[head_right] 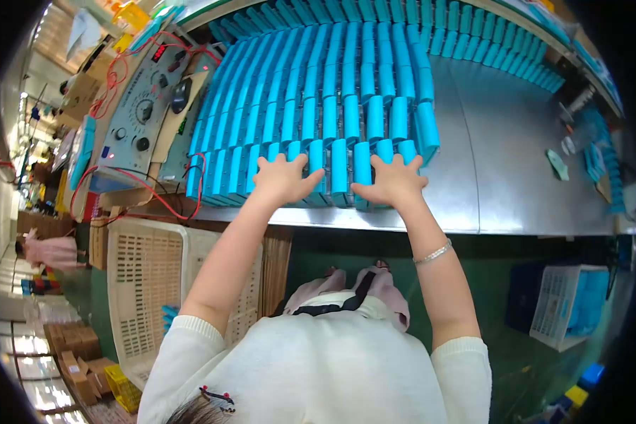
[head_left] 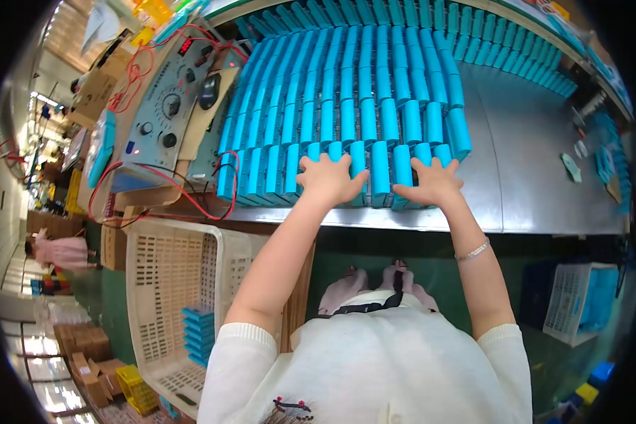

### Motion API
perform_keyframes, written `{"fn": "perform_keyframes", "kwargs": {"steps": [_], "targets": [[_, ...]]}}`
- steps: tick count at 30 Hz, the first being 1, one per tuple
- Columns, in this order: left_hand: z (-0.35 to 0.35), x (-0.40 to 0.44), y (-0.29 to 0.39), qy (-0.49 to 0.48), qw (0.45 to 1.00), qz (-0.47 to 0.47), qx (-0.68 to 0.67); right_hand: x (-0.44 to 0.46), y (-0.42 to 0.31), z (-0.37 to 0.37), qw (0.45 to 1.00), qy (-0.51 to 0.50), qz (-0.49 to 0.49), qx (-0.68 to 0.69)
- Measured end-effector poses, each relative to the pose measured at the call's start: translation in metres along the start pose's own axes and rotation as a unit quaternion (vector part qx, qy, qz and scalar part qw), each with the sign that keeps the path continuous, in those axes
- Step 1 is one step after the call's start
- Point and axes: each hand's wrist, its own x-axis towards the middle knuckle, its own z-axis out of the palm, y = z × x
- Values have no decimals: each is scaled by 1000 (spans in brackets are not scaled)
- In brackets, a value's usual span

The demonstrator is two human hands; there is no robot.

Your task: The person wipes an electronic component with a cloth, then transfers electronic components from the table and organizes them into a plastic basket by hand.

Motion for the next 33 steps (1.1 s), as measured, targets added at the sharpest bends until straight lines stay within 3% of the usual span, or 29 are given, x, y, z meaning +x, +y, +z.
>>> {"fn": "perform_keyframes", "kwargs": {"steps": [2,4,6,7,9,10,12,14,22,24,30,33], "targets": [[3,19,-7,-120,993,-2,-19,3,-2,-3,1000,-20,22,-3],[8,31,-10,-100,994,49,18,1,-8,-6,998,-41,36,10],[8,37,-3,-176,984,-31,-21,3,-12,5,998,-26,49,21],[7,31,0,-180,983,-29,-23,4,-15,12,997,26,69,6],[3,17,9,-112,987,-95,-70,5,-18,14,993,80,84,-12],[7,13,11,-111,987,-98,-70,4,-18,14,992,93,81,4],[14,5,15,-20,991,-112,-77,3,-17,18,992,104,71,22],[18,2,15,0,990,-122,-75,3,-15,28,980,183,68,30],[39,-12,18,118,986,-89,-79,-11,-9,39,971,231,34,42],[50,-24,22,151,981,-80,-87,-22,-3,54,921,388,-21,7],[54,-68,29,314,944,-23,-102,-61,4,48,901,425,-51,70],[18,-91,28,365,923,-10,-119,-78,-2,21,838,520,-153,54]]}}
